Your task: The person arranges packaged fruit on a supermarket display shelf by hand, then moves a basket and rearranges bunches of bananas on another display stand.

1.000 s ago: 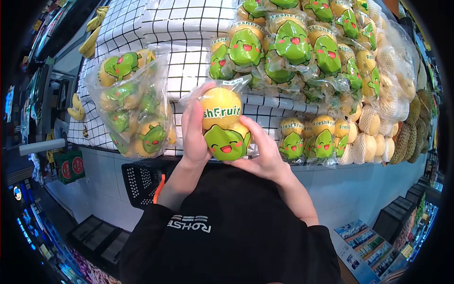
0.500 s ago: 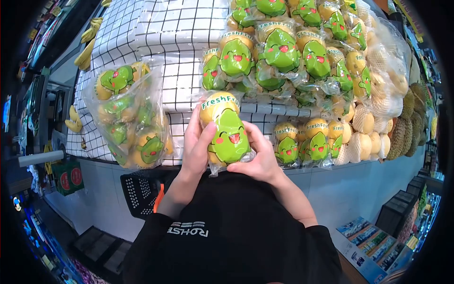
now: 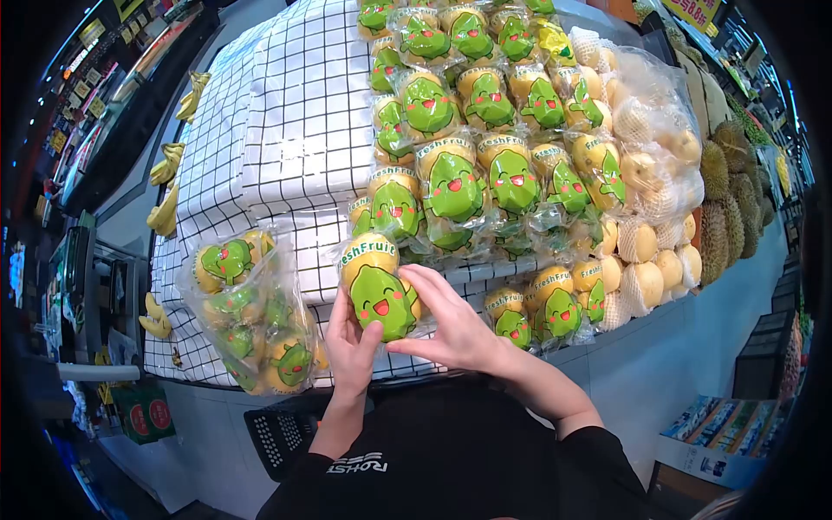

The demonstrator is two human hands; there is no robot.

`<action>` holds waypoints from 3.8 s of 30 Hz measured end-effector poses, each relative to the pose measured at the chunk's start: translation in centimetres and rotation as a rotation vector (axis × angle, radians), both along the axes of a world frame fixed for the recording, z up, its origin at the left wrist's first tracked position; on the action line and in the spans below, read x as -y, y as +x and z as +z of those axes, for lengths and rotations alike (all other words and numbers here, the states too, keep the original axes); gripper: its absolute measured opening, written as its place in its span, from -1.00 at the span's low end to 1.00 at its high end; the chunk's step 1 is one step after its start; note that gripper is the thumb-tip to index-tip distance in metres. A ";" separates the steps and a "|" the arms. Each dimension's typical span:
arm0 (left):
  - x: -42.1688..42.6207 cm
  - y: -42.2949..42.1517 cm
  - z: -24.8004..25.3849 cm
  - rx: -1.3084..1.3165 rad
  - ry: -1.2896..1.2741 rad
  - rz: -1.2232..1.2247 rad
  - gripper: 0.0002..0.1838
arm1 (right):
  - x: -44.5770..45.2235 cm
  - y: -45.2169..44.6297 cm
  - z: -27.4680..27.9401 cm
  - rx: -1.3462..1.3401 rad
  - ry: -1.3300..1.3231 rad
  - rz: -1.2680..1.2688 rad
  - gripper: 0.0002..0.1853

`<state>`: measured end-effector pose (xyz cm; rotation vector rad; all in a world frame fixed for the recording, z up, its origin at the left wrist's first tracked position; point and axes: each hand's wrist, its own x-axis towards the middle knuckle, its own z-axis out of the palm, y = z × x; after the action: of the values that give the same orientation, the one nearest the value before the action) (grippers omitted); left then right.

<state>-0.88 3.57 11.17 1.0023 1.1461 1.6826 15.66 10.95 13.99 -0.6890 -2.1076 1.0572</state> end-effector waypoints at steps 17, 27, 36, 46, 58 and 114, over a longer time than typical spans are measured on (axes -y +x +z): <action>-24.9 -3.3 12.0 -0.068 0.297 0.086 -0.51 | -22.4 -3.8 11.8 -0.026 0.426 -0.075 -0.19; -42.9 -5.9 16.3 -0.320 0.346 0.039 -0.35 | -39.0 -5.6 15.0 0.250 0.635 -0.448 -0.38; -48.9 -5.9 14.4 -0.502 0.322 0.078 -0.33 | -43.3 -5.5 13.0 0.302 0.904 -0.554 -0.50; -50.9 -5.8 12.5 -0.693 0.212 0.337 -0.38 | -44.1 -6.3 10.9 0.367 0.977 -0.591 -0.34; -46.2 -6.3 13.8 -0.640 0.264 0.205 -0.36 | -40.5 -5.2 11.0 0.346 0.831 -0.447 -0.25; 5.4 0.9 -14.5 -0.635 -0.362 -0.299 -0.77 | 9.1 1.7 -16.8 0.258 -0.111 -0.630 -0.83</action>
<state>0.04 -1.83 -3.31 1.4296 1.5400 0.8895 17.33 1.85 -2.83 -1.4884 -1.8347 0.7560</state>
